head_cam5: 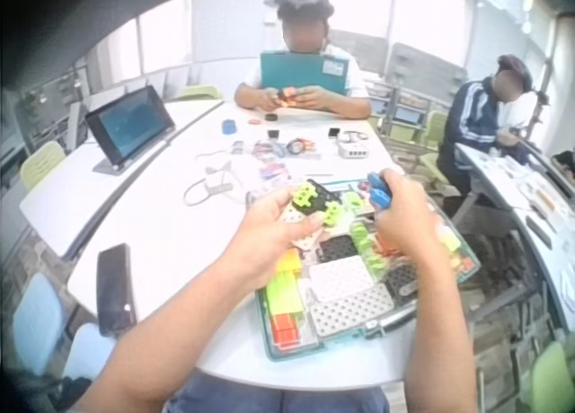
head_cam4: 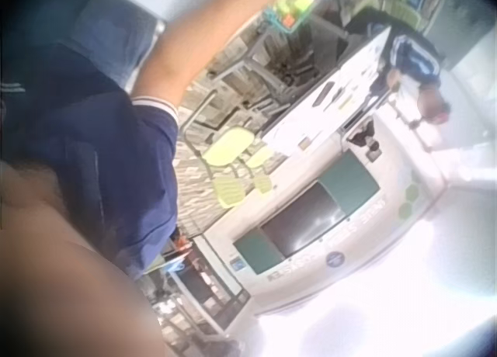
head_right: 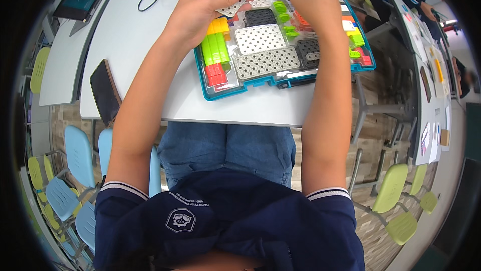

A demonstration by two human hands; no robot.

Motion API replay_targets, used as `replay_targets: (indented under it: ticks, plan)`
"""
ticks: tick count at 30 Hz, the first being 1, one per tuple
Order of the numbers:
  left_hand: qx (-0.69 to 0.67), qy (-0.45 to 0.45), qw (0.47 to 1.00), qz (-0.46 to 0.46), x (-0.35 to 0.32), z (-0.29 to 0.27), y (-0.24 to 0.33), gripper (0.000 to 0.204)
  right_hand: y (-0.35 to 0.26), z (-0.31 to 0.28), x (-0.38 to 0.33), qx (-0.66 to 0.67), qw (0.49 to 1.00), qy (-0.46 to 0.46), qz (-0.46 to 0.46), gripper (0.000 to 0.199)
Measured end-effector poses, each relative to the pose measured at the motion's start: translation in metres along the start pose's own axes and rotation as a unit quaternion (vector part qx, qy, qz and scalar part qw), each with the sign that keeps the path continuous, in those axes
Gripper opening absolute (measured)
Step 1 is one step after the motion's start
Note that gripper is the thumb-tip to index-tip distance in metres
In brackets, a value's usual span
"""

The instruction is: The person uses a blue plastic tool to press and separate small plastic components from a perforated sheet inside a teal organizer. They repeatedly pick up the sheet, apply the tool to individual pieces, and place the sheet back into the organizer while handling the separated parts.

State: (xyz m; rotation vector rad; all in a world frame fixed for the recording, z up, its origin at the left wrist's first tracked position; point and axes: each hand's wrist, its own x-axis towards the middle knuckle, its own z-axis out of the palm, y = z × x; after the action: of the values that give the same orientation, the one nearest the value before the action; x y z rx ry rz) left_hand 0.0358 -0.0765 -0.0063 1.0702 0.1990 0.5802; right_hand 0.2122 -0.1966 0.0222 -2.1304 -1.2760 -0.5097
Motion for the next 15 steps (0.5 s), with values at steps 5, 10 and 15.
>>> replay_targets:
  ticks: [5, 10, 15]
  plan:
    - [0.027, 0.018, 0.999, 0.016, 0.005, -0.01, -0.004, 0.04, 0.013, 0.013, 0.018, -0.017, 0.999, -0.044, 0.0, 0.02]
    - [0.044, 0.014, 0.998, 0.052, 0.014, -0.017, -0.009, 0.042, 0.021, 0.029, 0.037, -0.07, 0.988, -0.134, -0.042, 0.023]
    - [-0.013, 0.025, 0.996, 0.08, 0.017, -0.017, -0.012, 0.047, 0.029, 0.04, 0.039, -0.127, 0.979, -0.109, -0.12, 0.027]
